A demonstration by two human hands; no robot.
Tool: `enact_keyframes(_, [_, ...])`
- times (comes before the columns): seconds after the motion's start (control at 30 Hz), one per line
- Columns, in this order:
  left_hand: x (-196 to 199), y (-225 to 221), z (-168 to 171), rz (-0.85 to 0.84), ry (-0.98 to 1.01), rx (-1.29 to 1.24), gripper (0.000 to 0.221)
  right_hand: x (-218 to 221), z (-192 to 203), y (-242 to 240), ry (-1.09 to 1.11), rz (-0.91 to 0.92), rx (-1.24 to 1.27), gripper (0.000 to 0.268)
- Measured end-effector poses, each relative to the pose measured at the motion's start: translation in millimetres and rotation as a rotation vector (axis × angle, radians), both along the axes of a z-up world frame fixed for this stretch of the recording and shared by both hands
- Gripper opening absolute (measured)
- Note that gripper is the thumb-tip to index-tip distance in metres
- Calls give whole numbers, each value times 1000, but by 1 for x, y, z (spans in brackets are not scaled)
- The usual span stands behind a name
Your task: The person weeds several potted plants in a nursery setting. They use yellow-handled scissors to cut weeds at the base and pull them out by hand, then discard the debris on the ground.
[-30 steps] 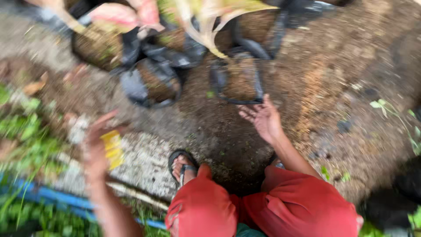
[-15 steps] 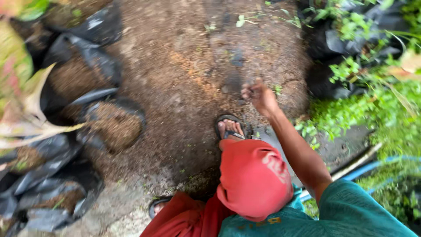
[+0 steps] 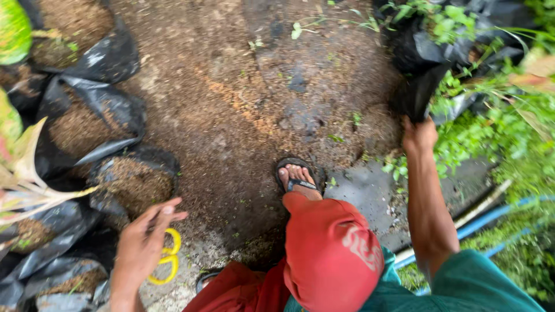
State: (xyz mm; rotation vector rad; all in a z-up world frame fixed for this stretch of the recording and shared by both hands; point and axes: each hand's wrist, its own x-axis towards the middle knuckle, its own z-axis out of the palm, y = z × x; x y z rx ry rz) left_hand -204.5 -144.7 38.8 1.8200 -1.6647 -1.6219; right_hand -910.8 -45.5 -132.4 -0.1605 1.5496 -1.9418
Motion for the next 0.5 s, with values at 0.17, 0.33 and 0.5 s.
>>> enact_keyframes(0.17, [-22, 0, -17, 49, 48, 260, 43, 79, 22, 33, -229, 186, -16, 41])
enact_keyframes(0.33, [-60, -16, -55, -74, 338, 58, 42, 190, 0, -1, -210, 499, 125, 35])
enact_keyframes(0.5, [-82, -25, -82, 142, 409, -33, 55, 249, -33, -59, -381, 784, -91, 7])
